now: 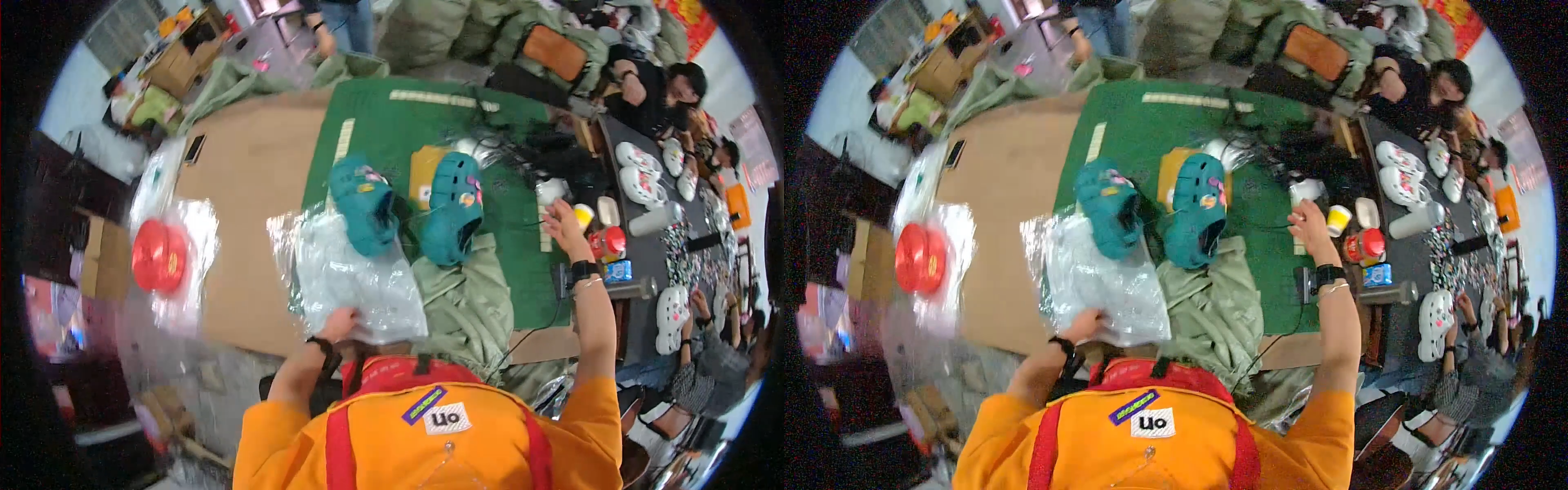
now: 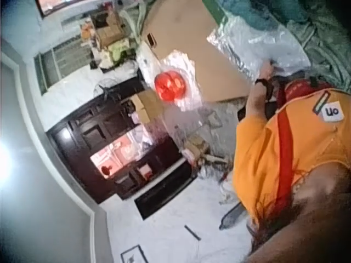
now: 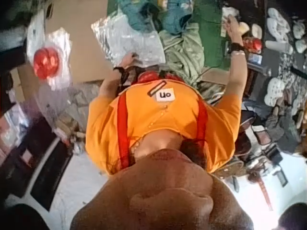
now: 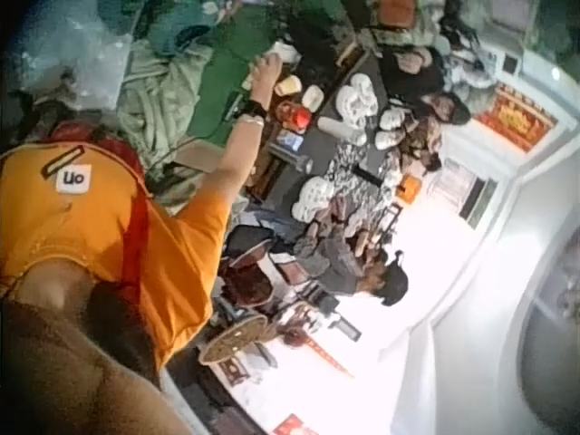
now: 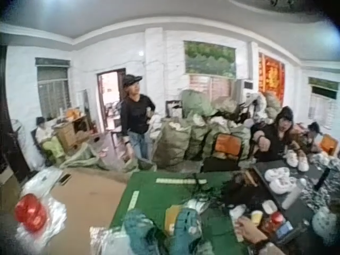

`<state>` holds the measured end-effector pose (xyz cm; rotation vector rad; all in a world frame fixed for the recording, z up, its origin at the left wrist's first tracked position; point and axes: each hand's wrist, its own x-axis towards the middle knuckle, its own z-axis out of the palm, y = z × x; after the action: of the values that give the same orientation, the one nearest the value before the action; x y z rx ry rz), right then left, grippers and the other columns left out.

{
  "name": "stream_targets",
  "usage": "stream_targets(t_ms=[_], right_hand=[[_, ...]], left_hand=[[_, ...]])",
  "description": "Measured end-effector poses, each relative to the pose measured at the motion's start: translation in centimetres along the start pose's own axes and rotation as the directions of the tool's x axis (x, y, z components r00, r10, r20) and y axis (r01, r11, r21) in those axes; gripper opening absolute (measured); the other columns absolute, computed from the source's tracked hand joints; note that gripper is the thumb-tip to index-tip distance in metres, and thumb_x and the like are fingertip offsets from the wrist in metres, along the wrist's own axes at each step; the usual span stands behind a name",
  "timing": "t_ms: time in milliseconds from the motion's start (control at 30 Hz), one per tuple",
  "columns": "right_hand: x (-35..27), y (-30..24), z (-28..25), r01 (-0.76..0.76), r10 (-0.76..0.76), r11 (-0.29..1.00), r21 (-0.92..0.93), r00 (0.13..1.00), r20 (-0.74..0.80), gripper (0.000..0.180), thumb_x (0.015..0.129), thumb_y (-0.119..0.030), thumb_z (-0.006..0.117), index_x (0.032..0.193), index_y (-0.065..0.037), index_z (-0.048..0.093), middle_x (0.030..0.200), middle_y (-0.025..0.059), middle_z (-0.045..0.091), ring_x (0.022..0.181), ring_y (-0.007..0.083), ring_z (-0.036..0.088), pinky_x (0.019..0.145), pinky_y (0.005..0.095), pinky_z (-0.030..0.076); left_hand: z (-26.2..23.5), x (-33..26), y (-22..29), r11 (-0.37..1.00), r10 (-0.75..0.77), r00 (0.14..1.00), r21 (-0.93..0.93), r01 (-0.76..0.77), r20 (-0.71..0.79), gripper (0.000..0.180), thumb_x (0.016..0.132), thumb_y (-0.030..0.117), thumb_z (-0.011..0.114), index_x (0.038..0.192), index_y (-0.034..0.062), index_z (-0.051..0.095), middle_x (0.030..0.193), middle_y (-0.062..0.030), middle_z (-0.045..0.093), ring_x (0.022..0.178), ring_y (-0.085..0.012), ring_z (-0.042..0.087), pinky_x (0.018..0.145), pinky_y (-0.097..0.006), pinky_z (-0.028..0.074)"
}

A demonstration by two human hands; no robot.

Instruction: Packing several pairs of foam clog-style shoes into plastic bags and placing them into a large storage sack.

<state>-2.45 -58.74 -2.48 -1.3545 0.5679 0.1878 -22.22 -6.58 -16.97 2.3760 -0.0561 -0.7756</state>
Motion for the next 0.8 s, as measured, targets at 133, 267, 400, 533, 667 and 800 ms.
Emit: stream_targets(t_ms=[133, 267, 400, 533, 667, 800], right_hand=[[0.0, 1.4, 6.3, -0.006, 0.041, 0.941, -0.338, 0.995, 0.096, 0.057, 0.081, -0.032, 0.052, 0.129, -0.012, 0.029, 0.106, 0.0045, 0.048, 0.083, 0.0129, 0.050, 0.067, 0.0299, 0.042], [-1.6, 5.2, 14.0, 0.050, 0.131, 0.844, -0.534, 0.946, 0.295, 0.072, 0.073, -0.052, 0.053, 0.129, -0.012, 0.030, 0.116, 0.0058, 0.043, 0.099, 0.0161, 0.042, 0.078, 0.0371, 0.036], [-3.8, 9.2, 18.9, 0.052, 0.298, 0.773, -0.633, 0.850, 0.434, 0.069, 0.075, -0.048, 0.054, 0.128, -0.010, 0.031, 0.116, 0.0073, 0.044, 0.100, 0.0177, 0.044, 0.079, 0.0335, 0.037], [-4.4, 13.1, 18.6, 0.199, 0.370, 0.712, -0.673, 0.708, 0.601, 0.060, 0.078, -0.038, 0.055, 0.126, -0.007, 0.035, 0.116, 0.0119, 0.047, 0.102, 0.0206, 0.047, 0.082, 0.0305, 0.039], [-7.5, 14.3, 17.4, 0.333, 0.293, 0.656, -0.677, 0.715, 0.635, 0.055, 0.078, -0.036, 0.056, 0.121, -0.004, 0.040, 0.113, 0.0157, 0.050, 0.105, 0.0228, 0.047, 0.085, 0.0321, 0.039], [-9.8, 14.7, 16.8, 0.488, 0.192, 0.498, -0.717, 0.744, 0.640, 0.050, 0.077, -0.036, 0.056, 0.115, -0.006, 0.046, 0.106, 0.0161, 0.053, 0.099, 0.0297, 0.050, 0.083, 0.0351, 0.040]], left_hand=[[0.0, 0.0, -0.9, 0.995, 0.083, 0.996, 0.060, -0.081, -0.032, 0.023, 0.071, 0.014, 0.049, 0.090, 0.0100, 0.060, 0.081, -0.0157, 0.060, 0.078, -0.0322, 0.057, 0.068, -0.041, 0.044], [0.3, -0.4, -2.2, 0.976, -0.189, 0.969, 0.141, 0.167, 0.160, 0.030, 0.069, 0.021, 0.056, 0.096, 0.0084, 0.057, 0.092, -0.0156, 0.059, 0.089, -0.0309, 0.055, 0.076, -0.039, 0.043], [-1.1, -2.4, -3.4, 0.993, 0.080, 0.969, -0.101, -0.058, 0.233, 0.057, 0.061, 0.028, 0.067, 0.109, 0.0025, 0.050, 0.104, -0.0166, 0.055, 0.095, -0.0279, 0.053, 0.081, -0.036, 0.042], [-4.4, -5.2, -2.4, 0.917, -0.044, 0.994, -0.391, 0.078, 0.095, 0.058, 0.067, 0.034, 0.064, 0.111, 0.0004, 0.048, 0.104, -0.0122, 0.055, 0.093, -0.0242, 0.053, 0.079, -0.033, 0.042], [-7.9, -7.1, -2.7, 0.439, -0.484, 0.870, -0.835, 0.331, 0.091, 0.054, 0.077, 0.055, 0.047, 0.097, 0.0052, 0.053, 0.086, -0.0065, 0.053, 0.081, -0.0168, 0.051, 0.069, -0.029, 0.041], [-7.7, -6.8, -5.9, -0.029, -0.593, 0.770, -0.961, 0.274, 0.237, 0.058, 0.078, 0.057, 0.043, 0.093, 0.0016, 0.051, 0.079, -0.0083, 0.052, 0.074, -0.0204, 0.052, 0.066, -0.031, 0.043]])
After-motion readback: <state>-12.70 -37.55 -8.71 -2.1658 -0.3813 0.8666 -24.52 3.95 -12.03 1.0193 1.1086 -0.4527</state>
